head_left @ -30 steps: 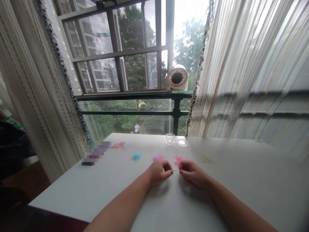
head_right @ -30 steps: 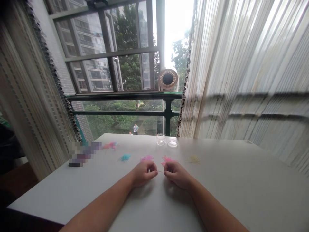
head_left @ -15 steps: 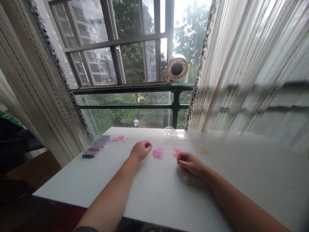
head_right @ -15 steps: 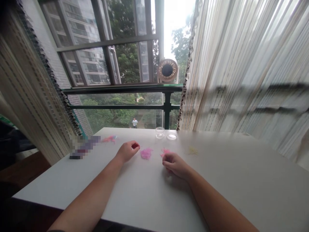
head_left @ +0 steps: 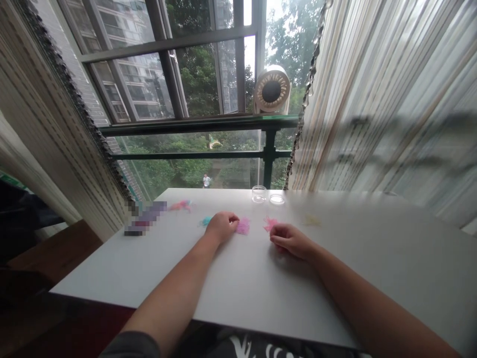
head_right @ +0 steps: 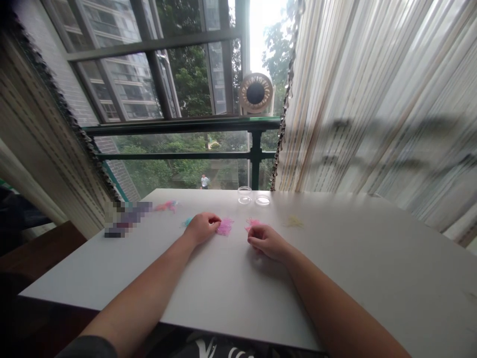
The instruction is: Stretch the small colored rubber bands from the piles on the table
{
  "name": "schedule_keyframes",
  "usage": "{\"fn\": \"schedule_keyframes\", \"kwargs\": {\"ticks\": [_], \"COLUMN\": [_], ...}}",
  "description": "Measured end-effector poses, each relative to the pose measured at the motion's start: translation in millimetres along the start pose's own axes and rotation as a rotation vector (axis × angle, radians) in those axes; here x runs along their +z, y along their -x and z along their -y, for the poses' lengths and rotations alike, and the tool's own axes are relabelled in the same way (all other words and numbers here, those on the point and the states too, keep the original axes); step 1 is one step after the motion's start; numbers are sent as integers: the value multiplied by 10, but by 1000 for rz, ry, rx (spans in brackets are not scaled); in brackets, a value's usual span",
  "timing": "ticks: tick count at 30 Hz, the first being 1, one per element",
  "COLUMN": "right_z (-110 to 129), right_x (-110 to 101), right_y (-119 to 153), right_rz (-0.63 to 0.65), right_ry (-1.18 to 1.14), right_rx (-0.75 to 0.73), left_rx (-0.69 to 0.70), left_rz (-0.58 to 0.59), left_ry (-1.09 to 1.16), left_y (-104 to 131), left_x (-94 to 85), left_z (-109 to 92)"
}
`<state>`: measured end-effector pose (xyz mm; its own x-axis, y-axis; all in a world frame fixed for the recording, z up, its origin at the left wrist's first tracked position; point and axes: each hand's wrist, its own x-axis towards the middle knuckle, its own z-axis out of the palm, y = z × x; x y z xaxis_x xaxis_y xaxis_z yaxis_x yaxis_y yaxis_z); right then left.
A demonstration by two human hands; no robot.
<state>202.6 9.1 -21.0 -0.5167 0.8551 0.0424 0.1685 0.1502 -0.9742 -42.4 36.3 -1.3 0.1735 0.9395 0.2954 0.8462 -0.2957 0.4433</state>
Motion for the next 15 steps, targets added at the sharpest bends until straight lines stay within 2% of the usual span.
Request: {"fn": "schedule_keyframes", "kwargs": {"ticks": [15], "right_z": [13], "right_x": [2], "right_y": [-1], "right_rz": [17], "right_ry": [-6], "right_rx": [7], "left_rx": [111], "left_rz": [-28], "left_ry": [66], "left_y": [1], "left_x": [61], "left_z": [56]}}
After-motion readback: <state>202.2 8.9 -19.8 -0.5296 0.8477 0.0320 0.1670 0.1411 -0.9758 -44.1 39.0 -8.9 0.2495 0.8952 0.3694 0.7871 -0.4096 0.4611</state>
